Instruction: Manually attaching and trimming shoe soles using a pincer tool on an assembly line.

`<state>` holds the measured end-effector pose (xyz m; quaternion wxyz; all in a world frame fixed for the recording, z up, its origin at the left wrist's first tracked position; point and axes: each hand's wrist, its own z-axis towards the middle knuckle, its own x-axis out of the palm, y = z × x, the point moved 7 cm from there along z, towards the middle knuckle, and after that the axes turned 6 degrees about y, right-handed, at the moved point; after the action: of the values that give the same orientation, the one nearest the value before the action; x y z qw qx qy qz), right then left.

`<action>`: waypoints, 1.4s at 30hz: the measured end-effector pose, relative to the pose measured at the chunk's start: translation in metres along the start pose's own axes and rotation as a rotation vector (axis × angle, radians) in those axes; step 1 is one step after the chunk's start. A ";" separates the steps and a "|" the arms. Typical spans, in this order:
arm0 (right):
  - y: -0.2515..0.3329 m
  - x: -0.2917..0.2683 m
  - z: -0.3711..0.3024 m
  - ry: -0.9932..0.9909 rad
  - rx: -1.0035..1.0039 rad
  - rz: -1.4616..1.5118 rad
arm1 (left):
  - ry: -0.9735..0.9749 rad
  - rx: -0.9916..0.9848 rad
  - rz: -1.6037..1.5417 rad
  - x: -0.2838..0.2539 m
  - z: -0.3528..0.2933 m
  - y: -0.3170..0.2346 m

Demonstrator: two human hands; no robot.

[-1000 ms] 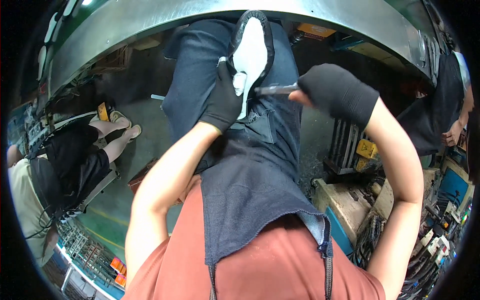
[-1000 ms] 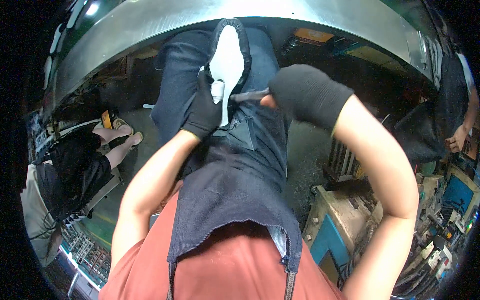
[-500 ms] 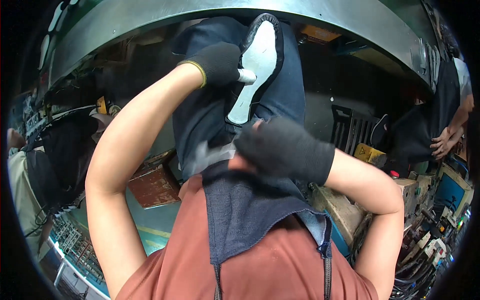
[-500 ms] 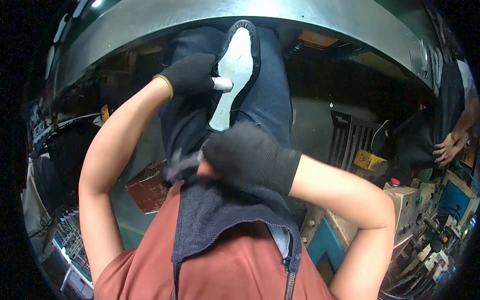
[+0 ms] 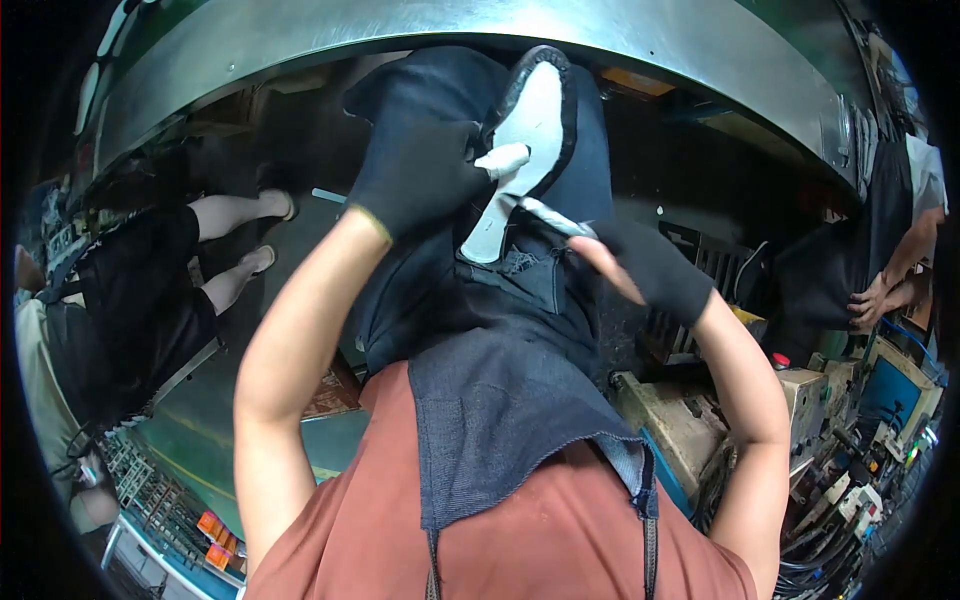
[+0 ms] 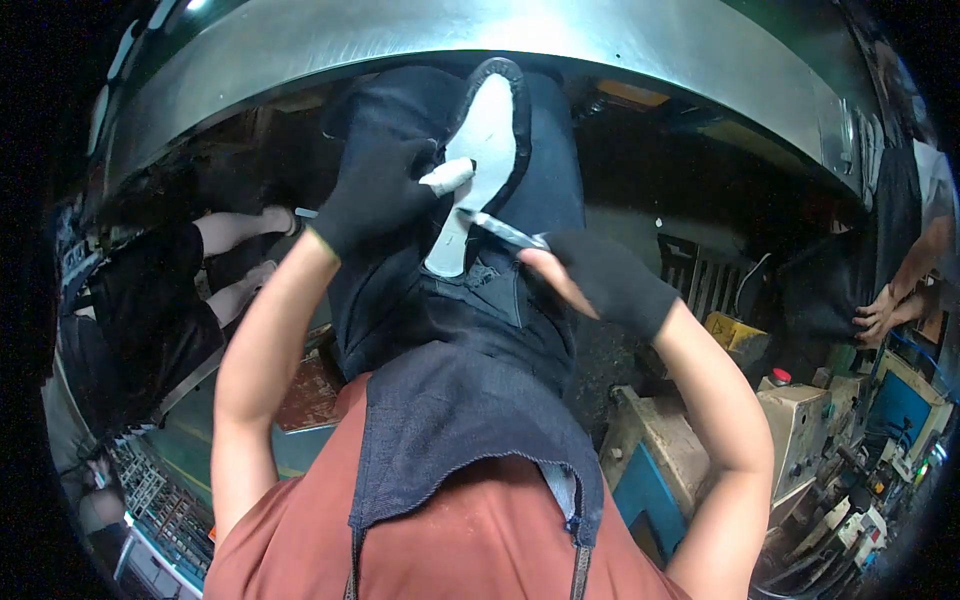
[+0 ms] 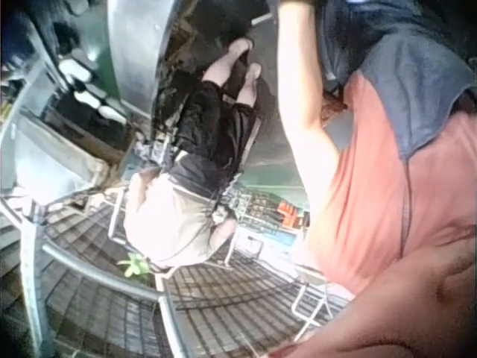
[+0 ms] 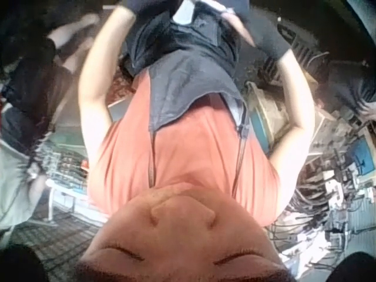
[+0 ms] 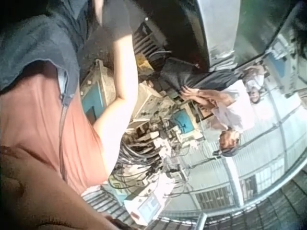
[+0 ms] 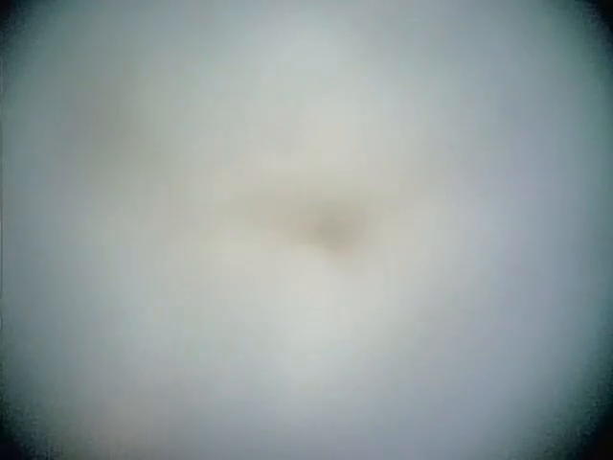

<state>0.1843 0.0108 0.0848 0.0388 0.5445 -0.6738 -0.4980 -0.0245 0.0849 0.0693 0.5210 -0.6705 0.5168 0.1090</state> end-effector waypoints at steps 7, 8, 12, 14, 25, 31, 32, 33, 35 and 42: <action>0.011 -0.053 0.004 -0.003 0.018 -0.033 | -0.405 0.264 -0.454 0.053 -0.030 -0.008; 0.023 -0.051 0.009 -0.007 -0.016 -0.161 | -0.269 0.288 -0.558 0.062 -0.028 -0.012; 0.032 -0.038 0.020 -0.138 -0.024 -0.629 | -0.436 0.269 -0.436 0.083 -0.029 0.007; -0.012 -0.031 0.026 -0.269 -0.126 -0.706 | -0.407 0.238 -0.366 0.084 -0.022 0.007; -0.028 -0.032 0.035 -0.324 -0.296 -0.573 | -0.689 0.171 -0.507 0.067 0.009 0.017; 0.002 -0.071 0.003 0.049 0.021 -0.346 | -0.668 0.204 -0.208 0.061 0.005 0.000; 0.014 -0.074 -0.001 0.051 -0.010 -0.445 | -0.627 0.169 -0.200 0.064 0.008 0.003; 0.028 -0.076 -0.003 0.053 -0.042 -0.544 | -0.628 0.169 -0.199 0.065 0.008 0.006; 0.076 -0.065 -0.009 -0.002 -0.128 -0.647 | -0.604 0.152 -0.100 0.078 0.010 0.015; 0.155 -0.002 -0.027 -0.040 -0.560 -0.544 | -0.383 0.206 -0.303 0.072 -0.005 0.008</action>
<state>0.0938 -0.0181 0.2100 0.0394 0.6619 -0.3437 -0.6650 -0.0012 0.0396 0.0168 0.6854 -0.6507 0.3108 0.1014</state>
